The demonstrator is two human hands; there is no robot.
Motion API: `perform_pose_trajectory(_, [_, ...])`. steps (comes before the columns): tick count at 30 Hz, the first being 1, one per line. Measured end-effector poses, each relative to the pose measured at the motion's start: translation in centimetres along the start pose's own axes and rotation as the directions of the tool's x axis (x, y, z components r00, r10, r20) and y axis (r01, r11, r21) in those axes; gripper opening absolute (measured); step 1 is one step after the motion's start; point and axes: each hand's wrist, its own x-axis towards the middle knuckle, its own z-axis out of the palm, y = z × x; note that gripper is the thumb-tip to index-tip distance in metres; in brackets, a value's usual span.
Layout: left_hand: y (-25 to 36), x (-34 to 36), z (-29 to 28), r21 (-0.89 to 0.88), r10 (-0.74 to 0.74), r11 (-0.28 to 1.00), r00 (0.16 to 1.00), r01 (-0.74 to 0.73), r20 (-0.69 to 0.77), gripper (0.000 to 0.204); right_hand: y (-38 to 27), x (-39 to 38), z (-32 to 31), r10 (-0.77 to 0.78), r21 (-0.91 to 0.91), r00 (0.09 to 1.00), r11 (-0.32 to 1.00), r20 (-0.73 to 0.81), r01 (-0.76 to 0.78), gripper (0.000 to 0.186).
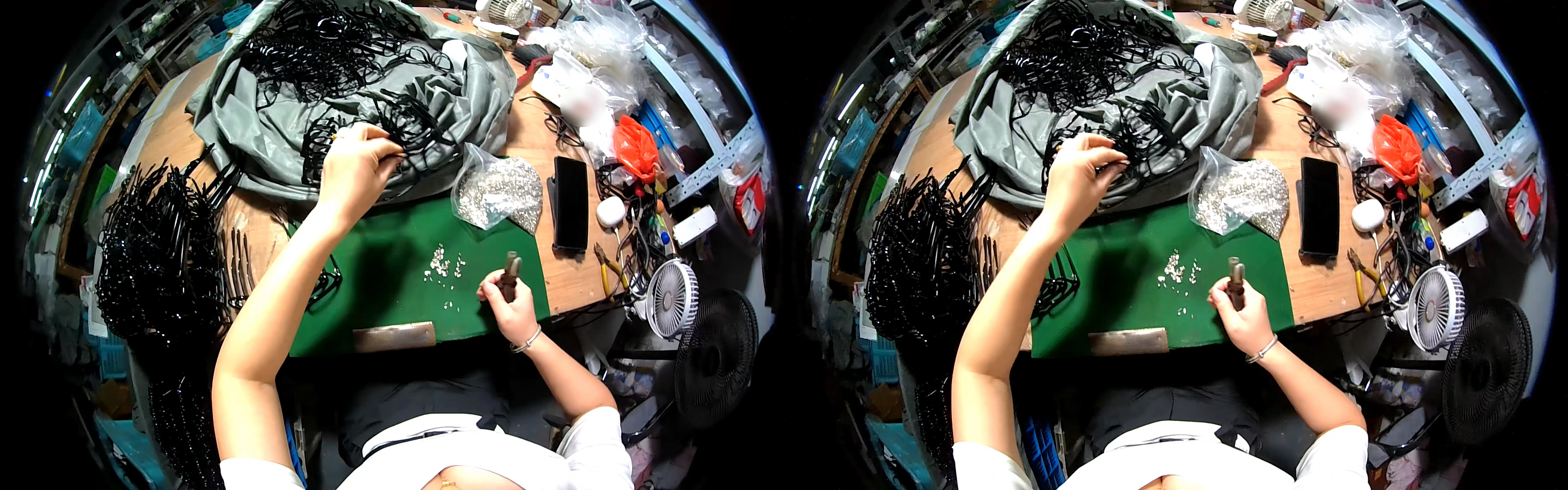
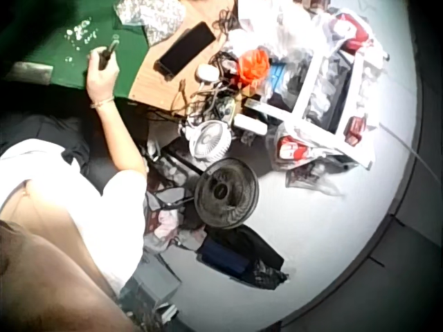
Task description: The person repeatedly picks up black eyeglass frames from a cloth pile and uses pliers to trim the temple tips. The trimmed frames are placed on a green mat, and the process continues with multiple units.
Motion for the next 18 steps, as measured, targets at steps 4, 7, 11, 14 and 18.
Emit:
perform_pose_trajectory(4, [5.2, 1.4, -4.3, -0.776, -0.286, 0.104, 0.766, 0.622, 0.576, 0.018, -1.3, -0.1, 0.5, -0.157, -0.334, 0.968, 0.917, 0.197, 0.217, 0.006])
perform_pose_trajectory(7, [9.1, -1.4, -10.2, -0.745, -0.216, -0.182, 0.713, 0.642, 0.668, 0.021, -2.7, -0.6, 0.3, -0.243, -0.458, 0.874, 0.775, 0.421, 0.436, 0.023])
perform_pose_trajectory(11, [13.6, -5.8, -12.2, -0.663, -0.421, -0.396, 0.516, 0.635, 0.746, 0.022, -3.2, 0.8, -1.6, -0.148, -0.587, 0.846, 0.659, 0.513, 0.471, 0.03])
perform_pose_trajectory(14, [15.7, -8.9, -12.4, -0.656, -0.588, -0.487, 0.34, 0.576, 0.734, 0.018, -2.8, 1.9, 0.4, -0.081, -0.661, 0.791, 0.501, 0.607, 0.559, 0.038])
perform_pose_trajectory(18, [17.2, -15.7, -11.2, -0.722, -0.465, -0.192, 0.586, 0.665, 0.664, 0.059, -2.8, 1.0, 0.1, -0.149, -0.669, 0.848, 0.552, 0.508, 0.497, 0.039])
